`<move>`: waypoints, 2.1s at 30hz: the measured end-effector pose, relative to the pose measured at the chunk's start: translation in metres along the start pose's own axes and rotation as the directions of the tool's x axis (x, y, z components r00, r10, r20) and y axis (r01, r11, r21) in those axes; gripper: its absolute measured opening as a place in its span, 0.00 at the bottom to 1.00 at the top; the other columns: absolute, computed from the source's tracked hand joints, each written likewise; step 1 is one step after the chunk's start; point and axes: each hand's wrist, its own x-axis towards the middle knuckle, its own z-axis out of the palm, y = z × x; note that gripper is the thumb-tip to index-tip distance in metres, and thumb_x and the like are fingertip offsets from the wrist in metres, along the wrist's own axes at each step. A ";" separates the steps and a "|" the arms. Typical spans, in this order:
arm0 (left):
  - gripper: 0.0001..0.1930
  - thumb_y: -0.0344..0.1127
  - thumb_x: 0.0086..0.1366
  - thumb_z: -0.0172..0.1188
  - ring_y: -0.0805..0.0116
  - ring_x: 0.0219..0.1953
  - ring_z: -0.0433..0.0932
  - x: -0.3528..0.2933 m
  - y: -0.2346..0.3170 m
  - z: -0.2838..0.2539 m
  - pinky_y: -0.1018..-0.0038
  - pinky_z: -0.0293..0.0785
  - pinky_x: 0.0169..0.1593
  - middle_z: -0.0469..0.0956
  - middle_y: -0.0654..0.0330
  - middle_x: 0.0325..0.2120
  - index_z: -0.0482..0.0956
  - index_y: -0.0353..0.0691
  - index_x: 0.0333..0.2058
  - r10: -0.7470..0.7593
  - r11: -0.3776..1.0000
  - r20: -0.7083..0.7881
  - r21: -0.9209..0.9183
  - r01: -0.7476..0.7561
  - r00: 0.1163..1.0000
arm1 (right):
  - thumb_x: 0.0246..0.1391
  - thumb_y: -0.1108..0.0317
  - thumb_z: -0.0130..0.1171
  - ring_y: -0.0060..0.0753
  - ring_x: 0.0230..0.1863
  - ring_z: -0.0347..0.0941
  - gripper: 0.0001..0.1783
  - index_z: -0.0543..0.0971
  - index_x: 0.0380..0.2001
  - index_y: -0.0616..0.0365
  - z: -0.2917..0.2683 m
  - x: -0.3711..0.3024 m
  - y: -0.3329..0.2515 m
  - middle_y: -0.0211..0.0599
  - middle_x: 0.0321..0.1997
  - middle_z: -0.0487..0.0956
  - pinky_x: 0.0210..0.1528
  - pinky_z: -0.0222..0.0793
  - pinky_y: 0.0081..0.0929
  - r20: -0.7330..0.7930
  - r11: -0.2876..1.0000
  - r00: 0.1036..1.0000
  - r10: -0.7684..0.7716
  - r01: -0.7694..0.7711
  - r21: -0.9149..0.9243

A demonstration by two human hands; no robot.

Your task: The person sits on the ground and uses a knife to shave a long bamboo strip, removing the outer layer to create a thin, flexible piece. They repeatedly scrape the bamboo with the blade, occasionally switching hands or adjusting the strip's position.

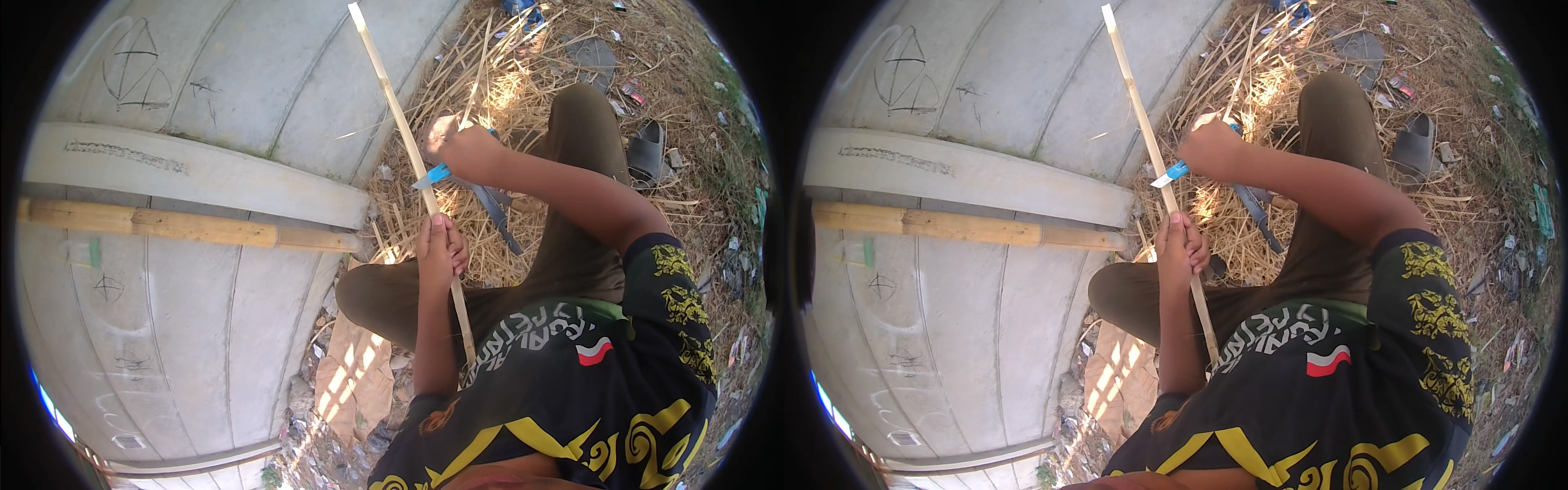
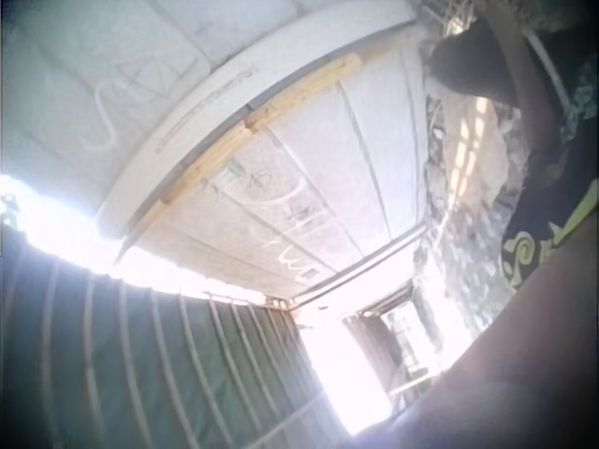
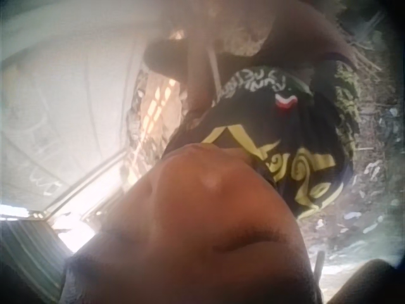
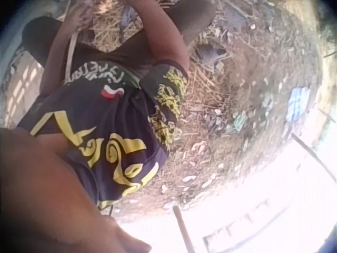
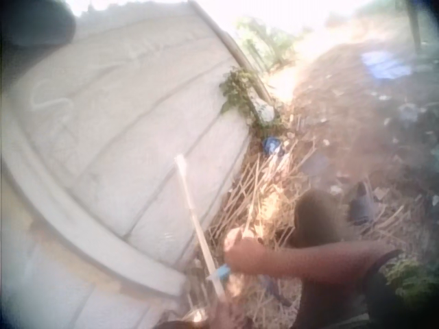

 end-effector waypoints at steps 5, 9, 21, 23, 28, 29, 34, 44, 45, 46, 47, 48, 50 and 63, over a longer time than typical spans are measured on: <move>0.15 0.46 0.81 0.39 0.80 0.11 0.53 -0.001 0.003 -0.001 0.80 0.52 0.11 0.53 0.68 0.13 0.63 0.44 0.37 0.012 1.000 0.010 -0.019 -0.011 1.000 | 0.44 0.66 0.66 0.41 0.25 0.83 0.05 0.84 0.19 0.53 0.004 0.008 -0.001 0.36 0.20 0.81 0.24 0.76 0.36 -0.069 1.000 0.997 0.016 -0.016 -0.010; 0.16 0.47 0.81 0.39 0.80 0.10 0.52 -0.007 -0.009 0.014 0.80 0.51 0.10 0.53 0.69 0.13 0.64 0.42 0.37 -0.045 0.998 0.045 -0.034 0.046 0.998 | 0.51 0.68 0.63 0.41 0.27 0.84 0.05 0.84 0.25 0.54 0.004 0.023 0.041 0.35 0.23 0.83 0.26 0.79 0.36 -0.085 0.967 0.964 0.251 -0.253 -0.014; 0.16 0.46 0.81 0.40 0.80 0.10 0.52 -0.007 -0.006 0.004 0.80 0.50 0.11 0.52 0.69 0.13 0.65 0.42 0.37 -0.042 0.998 0.023 -0.045 0.043 0.999 | 0.49 0.68 0.63 0.40 0.30 0.84 0.05 0.85 0.26 0.55 -0.007 0.016 0.021 0.36 0.26 0.83 0.30 0.81 0.35 0.064 0.994 0.993 0.100 -0.098 -0.041; 0.16 0.48 0.80 0.41 0.80 0.11 0.52 -0.007 -0.002 -0.002 0.80 0.50 0.11 0.52 0.69 0.14 0.65 0.42 0.37 -0.028 0.999 -0.022 -0.031 0.028 0.999 | 0.47 0.67 0.64 0.39 0.31 0.83 0.05 0.85 0.25 0.55 -0.020 0.001 -0.005 0.36 0.26 0.82 0.30 0.80 0.35 0.054 1.000 0.999 -0.001 0.002 -0.024; 0.15 0.47 0.81 0.40 0.80 0.11 0.53 -0.010 0.003 0.001 0.80 0.52 0.12 0.53 0.69 0.13 0.63 0.44 0.37 -0.056 0.996 0.022 -0.069 0.058 0.998 | 0.44 0.66 0.65 0.39 0.32 0.83 0.05 0.84 0.21 0.54 -0.031 -0.003 -0.008 0.36 0.25 0.82 0.28 0.78 0.36 0.074 1.000 0.997 0.019 -0.018 -0.015; 0.15 0.47 0.81 0.39 0.80 0.11 0.53 -0.010 0.002 0.001 0.80 0.51 0.12 0.53 0.69 0.13 0.63 0.44 0.37 -0.062 0.994 0.032 -0.085 0.064 0.998 | 0.44 0.66 0.65 0.40 0.32 0.83 0.05 0.84 0.20 0.53 -0.030 0.000 -0.006 0.36 0.25 0.82 0.28 0.78 0.36 0.098 0.999 0.995 0.035 -0.034 -0.011; 0.16 0.49 0.80 0.42 0.80 0.11 0.51 -0.009 0.002 0.001 0.80 0.48 0.11 0.52 0.70 0.13 0.64 0.44 0.36 -0.018 0.997 0.018 -0.075 0.020 1.000 | 0.44 0.66 0.65 0.42 0.28 0.83 0.05 0.84 0.19 0.53 -0.014 0.011 -0.003 0.37 0.24 0.83 0.28 0.77 0.37 0.025 0.997 0.997 0.067 -0.068 0.037; 0.15 0.47 0.81 0.39 0.80 0.10 0.52 -0.023 -0.010 0.016 0.81 0.49 0.11 0.52 0.69 0.12 0.63 0.44 0.37 -0.105 0.994 0.125 -0.026 0.109 0.987 | 0.54 0.68 0.62 0.44 0.32 0.85 0.06 0.85 0.28 0.57 -0.017 0.035 0.062 0.40 0.28 0.84 0.30 0.80 0.38 -0.097 0.907 0.903 0.420 -0.414 0.070; 0.15 0.46 0.81 0.39 0.80 0.10 0.52 -0.026 -0.012 0.018 0.81 0.49 0.11 0.51 0.69 0.12 0.63 0.44 0.37 -0.131 0.991 0.175 -0.003 0.133 0.976 | 0.55 0.68 0.61 0.45 0.33 0.85 0.06 0.85 0.29 0.57 -0.026 0.036 0.070 0.40 0.29 0.84 0.30 0.80 0.39 -0.053 0.892 0.891 0.451 -0.449 0.054; 0.15 0.46 0.81 0.39 0.80 0.10 0.51 -0.027 -0.014 0.019 0.81 0.49 0.11 0.51 0.69 0.12 0.63 0.44 0.37 -0.127 0.992 0.178 -0.006 0.130 0.976 | 0.55 0.68 0.61 0.45 0.33 0.86 0.06 0.85 0.30 0.57 -0.035 0.036 0.077 0.41 0.30 0.84 0.31 0.80 0.39 -0.009 0.876 0.876 0.482 -0.481 0.037; 0.15 0.46 0.81 0.38 0.80 0.10 0.51 -0.027 -0.016 0.018 0.81 0.49 0.11 0.51 0.69 0.12 0.63 0.44 0.37 -0.122 0.992 0.181 -0.009 0.126 0.976 | 0.55 0.69 0.61 0.45 0.34 0.86 0.06 0.85 0.30 0.57 -0.041 0.036 0.081 0.41 0.31 0.84 0.31 0.80 0.39 0.035 0.859 0.859 0.512 -0.512 0.020; 0.15 0.46 0.81 0.38 0.80 0.09 0.51 -0.025 -0.017 0.019 0.81 0.50 0.10 0.51 0.69 0.12 0.63 0.44 0.37 -0.109 0.993 0.183 -0.015 0.114 0.977 | 0.55 0.69 0.61 0.45 0.33 0.86 0.06 0.85 0.31 0.57 -0.045 0.036 0.081 0.41 0.31 0.84 0.31 0.80 0.39 0.034 0.851 0.852 0.522 -0.523 0.041; 0.15 0.46 0.81 0.38 0.80 0.10 0.53 -0.021 -0.012 0.020 0.81 0.51 0.11 0.52 0.69 0.12 0.63 0.43 0.37 -0.110 0.991 0.185 -0.048 0.121 0.977 | 0.55 0.69 0.61 0.45 0.33 0.85 0.06 0.85 0.31 0.57 -0.048 0.034 0.075 0.41 0.31 0.84 0.30 0.80 0.39 0.037 0.838 0.842 0.538 -0.539 0.085; 0.16 0.46 0.81 0.40 0.80 0.11 0.55 -0.005 -0.007 -0.002 0.81 0.54 0.13 0.56 0.68 0.14 0.64 0.43 0.35 -0.057 0.994 -0.066 0.086 0.063 0.996 | 0.47 0.67 0.65 0.39 0.27 0.84 0.04 0.84 0.23 0.54 -0.012 -0.009 -0.008 0.36 0.24 0.83 0.26 0.78 0.35 0.122 0.999 0.992 0.019 -0.014 -0.045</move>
